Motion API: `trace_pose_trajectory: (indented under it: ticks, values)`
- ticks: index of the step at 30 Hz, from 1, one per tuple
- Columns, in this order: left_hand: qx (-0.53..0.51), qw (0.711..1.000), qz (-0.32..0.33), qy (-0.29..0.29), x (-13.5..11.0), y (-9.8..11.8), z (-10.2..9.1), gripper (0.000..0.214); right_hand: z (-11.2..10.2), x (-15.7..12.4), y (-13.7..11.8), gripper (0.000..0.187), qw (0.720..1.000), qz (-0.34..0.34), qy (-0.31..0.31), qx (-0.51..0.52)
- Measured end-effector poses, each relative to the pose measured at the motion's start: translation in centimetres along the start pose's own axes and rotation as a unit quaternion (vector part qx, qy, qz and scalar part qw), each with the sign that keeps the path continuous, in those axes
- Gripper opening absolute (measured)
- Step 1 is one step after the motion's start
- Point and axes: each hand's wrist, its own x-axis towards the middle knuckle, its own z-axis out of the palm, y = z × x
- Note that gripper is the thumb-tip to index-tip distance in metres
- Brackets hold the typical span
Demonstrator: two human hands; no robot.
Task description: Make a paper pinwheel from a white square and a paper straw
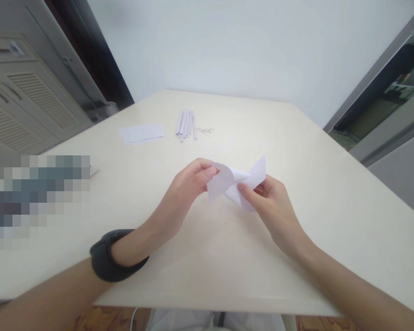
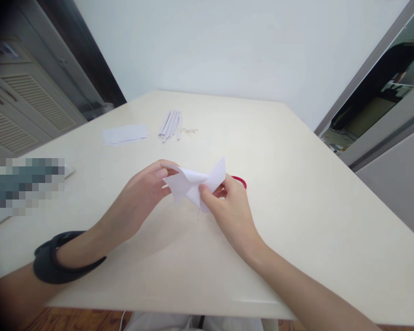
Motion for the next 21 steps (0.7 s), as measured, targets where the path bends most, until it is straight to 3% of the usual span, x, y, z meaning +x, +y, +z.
trace_pose_trajectory:
  ticks: [10, 21]
  values:
    - [0.048, 0.999, 0.003, -0.013, -0.23, -0.32, -0.02, 0.009, -0.1, 0.08, 0.11, 0.017, 1.0, -0.002, 0.005, 0.012]
    - [0.025, 0.997, -0.029, -0.07, 0.08, -0.63, -0.21, 0.021, -0.15, -0.05, -0.1, 0.013, 1.0, -0.017, -0.016, 0.013]
